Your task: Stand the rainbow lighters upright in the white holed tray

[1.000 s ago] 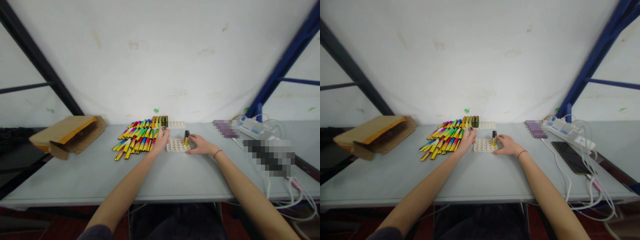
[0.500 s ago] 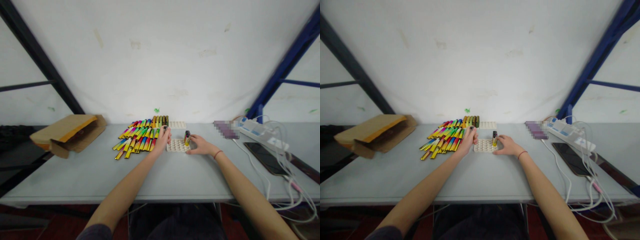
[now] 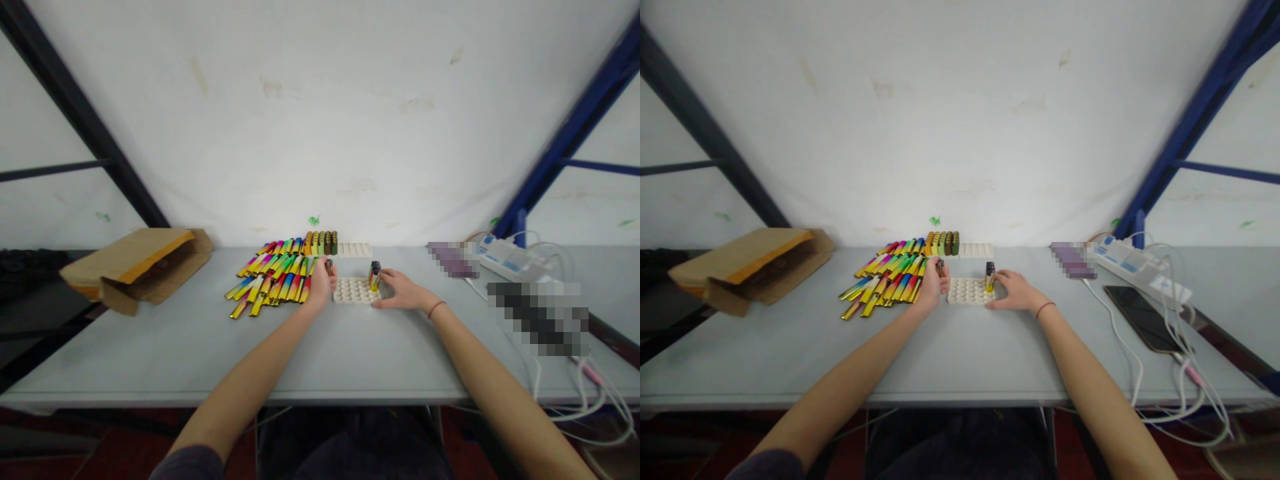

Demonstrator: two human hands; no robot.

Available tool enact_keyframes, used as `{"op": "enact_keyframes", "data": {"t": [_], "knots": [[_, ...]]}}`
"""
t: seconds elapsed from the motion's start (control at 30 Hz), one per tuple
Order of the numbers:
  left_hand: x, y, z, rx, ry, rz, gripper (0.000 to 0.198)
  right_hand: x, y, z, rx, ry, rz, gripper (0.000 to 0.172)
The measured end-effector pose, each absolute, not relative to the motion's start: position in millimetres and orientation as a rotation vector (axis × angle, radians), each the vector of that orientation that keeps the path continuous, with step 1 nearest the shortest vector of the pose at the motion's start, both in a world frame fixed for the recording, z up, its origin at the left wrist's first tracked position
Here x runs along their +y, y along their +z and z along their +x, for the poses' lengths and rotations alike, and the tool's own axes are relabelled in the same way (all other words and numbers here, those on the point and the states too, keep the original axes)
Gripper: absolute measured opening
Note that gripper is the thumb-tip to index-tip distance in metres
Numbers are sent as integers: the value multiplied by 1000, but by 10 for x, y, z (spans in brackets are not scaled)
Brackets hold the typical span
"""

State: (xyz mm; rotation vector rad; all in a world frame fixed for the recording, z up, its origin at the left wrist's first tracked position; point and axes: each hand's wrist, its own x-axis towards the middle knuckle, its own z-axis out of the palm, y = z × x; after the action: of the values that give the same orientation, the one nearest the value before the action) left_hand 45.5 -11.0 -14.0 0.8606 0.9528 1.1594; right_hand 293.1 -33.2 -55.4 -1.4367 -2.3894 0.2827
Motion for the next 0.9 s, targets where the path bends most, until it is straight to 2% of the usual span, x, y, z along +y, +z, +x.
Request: {"op": "enact_keyframes", "data": {"t": [0.23,0.57,0.9], "knots": [[-115,-152,475,990,1256,841,45,-331,-557,2920,-2386,278,-1450,79],[-145,-126,478,999,1163,802,41,-328,-559,2926,-2385,277,-1448,79],[-164,-241,544,945,1158,958,46,-323,-591,2913,-2371,259,-1466,78]]}}
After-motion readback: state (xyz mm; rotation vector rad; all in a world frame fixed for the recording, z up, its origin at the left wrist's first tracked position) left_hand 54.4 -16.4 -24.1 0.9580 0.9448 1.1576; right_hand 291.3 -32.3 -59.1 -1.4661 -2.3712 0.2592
